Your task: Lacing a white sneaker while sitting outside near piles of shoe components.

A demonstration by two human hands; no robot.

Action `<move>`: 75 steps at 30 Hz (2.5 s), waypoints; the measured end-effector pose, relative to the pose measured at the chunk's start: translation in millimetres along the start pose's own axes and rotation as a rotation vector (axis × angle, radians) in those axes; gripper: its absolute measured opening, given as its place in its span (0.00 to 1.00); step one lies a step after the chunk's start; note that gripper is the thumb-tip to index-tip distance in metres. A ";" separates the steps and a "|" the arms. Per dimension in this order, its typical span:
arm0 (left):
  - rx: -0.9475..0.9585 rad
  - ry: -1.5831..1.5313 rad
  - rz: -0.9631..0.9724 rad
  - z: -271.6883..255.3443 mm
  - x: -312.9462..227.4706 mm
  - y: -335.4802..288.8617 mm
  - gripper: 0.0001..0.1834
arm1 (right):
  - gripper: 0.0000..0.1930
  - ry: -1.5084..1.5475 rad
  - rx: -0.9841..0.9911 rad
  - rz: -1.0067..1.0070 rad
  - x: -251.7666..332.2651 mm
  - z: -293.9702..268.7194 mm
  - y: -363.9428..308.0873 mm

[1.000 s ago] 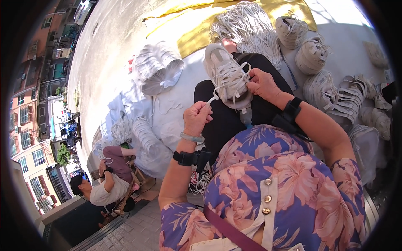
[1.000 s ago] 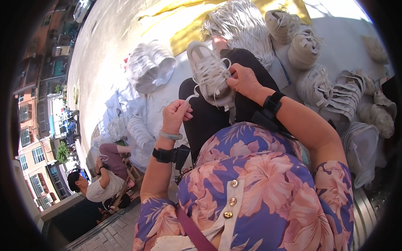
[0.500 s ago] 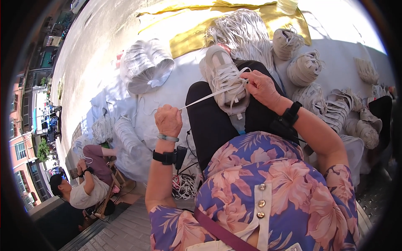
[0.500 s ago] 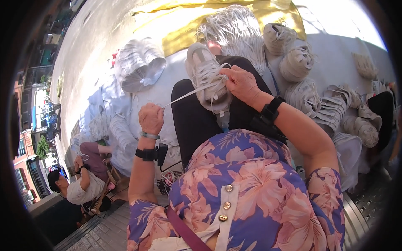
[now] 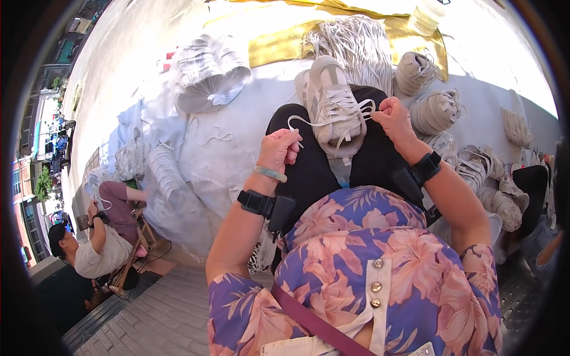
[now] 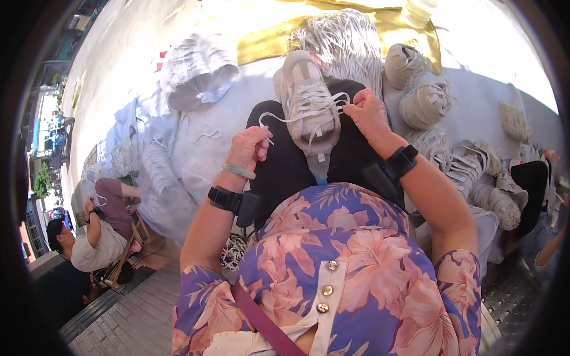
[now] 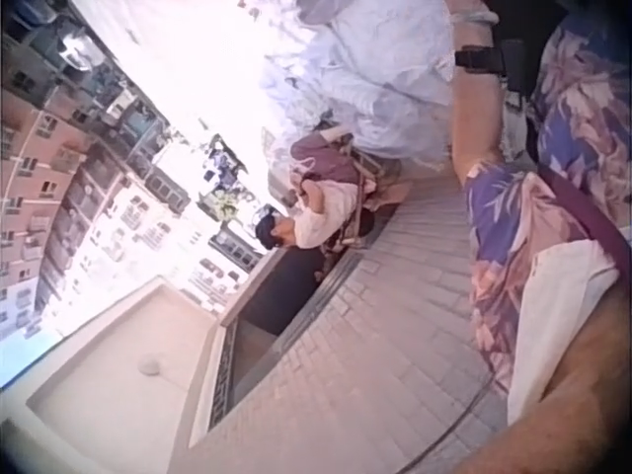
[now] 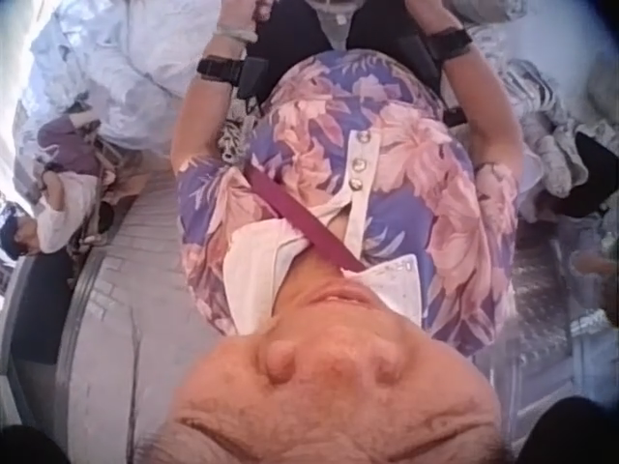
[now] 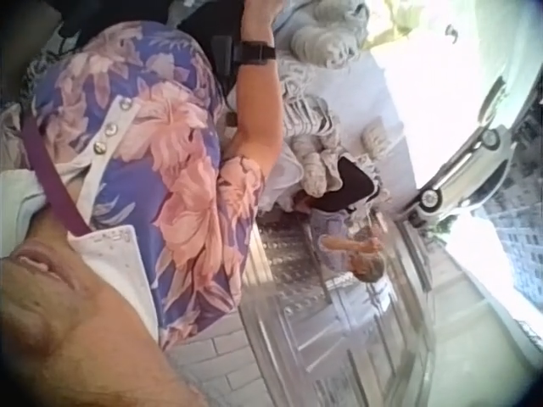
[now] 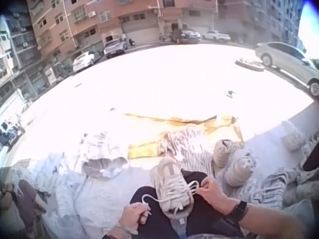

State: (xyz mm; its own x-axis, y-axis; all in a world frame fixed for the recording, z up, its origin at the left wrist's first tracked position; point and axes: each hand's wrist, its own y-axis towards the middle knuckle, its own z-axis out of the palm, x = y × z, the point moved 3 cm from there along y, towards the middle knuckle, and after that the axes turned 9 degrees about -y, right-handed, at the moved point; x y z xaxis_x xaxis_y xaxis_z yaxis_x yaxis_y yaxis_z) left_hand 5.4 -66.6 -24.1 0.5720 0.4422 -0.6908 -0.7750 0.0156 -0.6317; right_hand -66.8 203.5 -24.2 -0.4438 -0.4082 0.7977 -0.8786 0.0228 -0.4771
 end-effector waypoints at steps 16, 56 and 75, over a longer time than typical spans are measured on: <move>0.022 0.125 0.184 43.5 15.6 21.8 0.08 | 0.08 -0.258 0.383 -0.177 32.2 69.2 -31.4; -0.131 0.280 0.550 51.1 18.0 43.4 0.10 | 0.06 -0.401 0.251 -0.328 23.6 78.0 -18.6; -0.071 0.197 0.173 46.0 10.4 15.0 0.05 | 0.15 -0.872 0.153 -0.545 8.3 16.9 -28.7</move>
State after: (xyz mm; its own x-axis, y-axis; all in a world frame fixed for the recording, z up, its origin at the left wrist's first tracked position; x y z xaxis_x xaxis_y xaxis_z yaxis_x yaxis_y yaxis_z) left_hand -12.6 -20.5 -24.6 0.4793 0.2499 -0.8414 -0.8489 -0.1114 -0.5167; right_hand -42.3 184.0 -10.2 0.3422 -0.8479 0.4048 -0.8627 -0.4543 -0.2223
